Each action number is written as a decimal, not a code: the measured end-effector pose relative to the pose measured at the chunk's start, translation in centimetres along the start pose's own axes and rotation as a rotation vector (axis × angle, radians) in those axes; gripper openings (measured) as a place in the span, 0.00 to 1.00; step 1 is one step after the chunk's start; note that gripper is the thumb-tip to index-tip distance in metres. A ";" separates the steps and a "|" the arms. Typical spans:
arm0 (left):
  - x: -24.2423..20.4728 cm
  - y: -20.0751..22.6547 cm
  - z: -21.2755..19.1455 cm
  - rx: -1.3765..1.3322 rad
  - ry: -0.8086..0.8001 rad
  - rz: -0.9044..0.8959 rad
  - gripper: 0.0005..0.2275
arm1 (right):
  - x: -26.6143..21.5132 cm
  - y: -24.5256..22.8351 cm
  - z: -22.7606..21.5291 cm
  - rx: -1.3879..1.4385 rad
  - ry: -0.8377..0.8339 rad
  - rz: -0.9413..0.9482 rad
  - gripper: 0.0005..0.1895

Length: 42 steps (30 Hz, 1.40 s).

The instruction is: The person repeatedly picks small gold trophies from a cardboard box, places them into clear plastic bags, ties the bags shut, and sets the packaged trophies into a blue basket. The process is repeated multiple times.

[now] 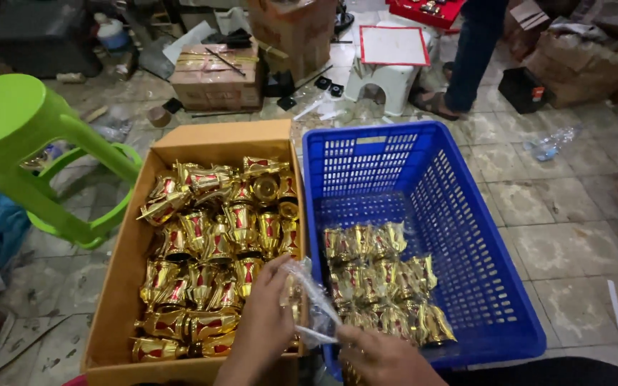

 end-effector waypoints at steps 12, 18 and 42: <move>0.5 -0.8 -2.0 -0.197 0.094 0.100 0.22 | 1.4 2.6 -6.0 0.124 -0.112 0.374 0.21; 0.6 -0.8 -0.8 -0.090 0.093 0.121 0.26 | 2.2 2.8 -8.7 0.251 -0.012 0.506 0.16; -5.8 5.0 5.8 -0.122 -0.037 0.387 0.24 | 0.5 0.0 -10.1 0.268 0.529 0.133 0.27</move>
Point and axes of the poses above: each hand's wrist, its own x-axis towards the middle knuckle, its own z-axis out of the palm, y = z × x, the point moved 5 cm from there along x, towards the middle knuckle, and after that the axes turned 3 degrees about x, right-handed, at the moved point
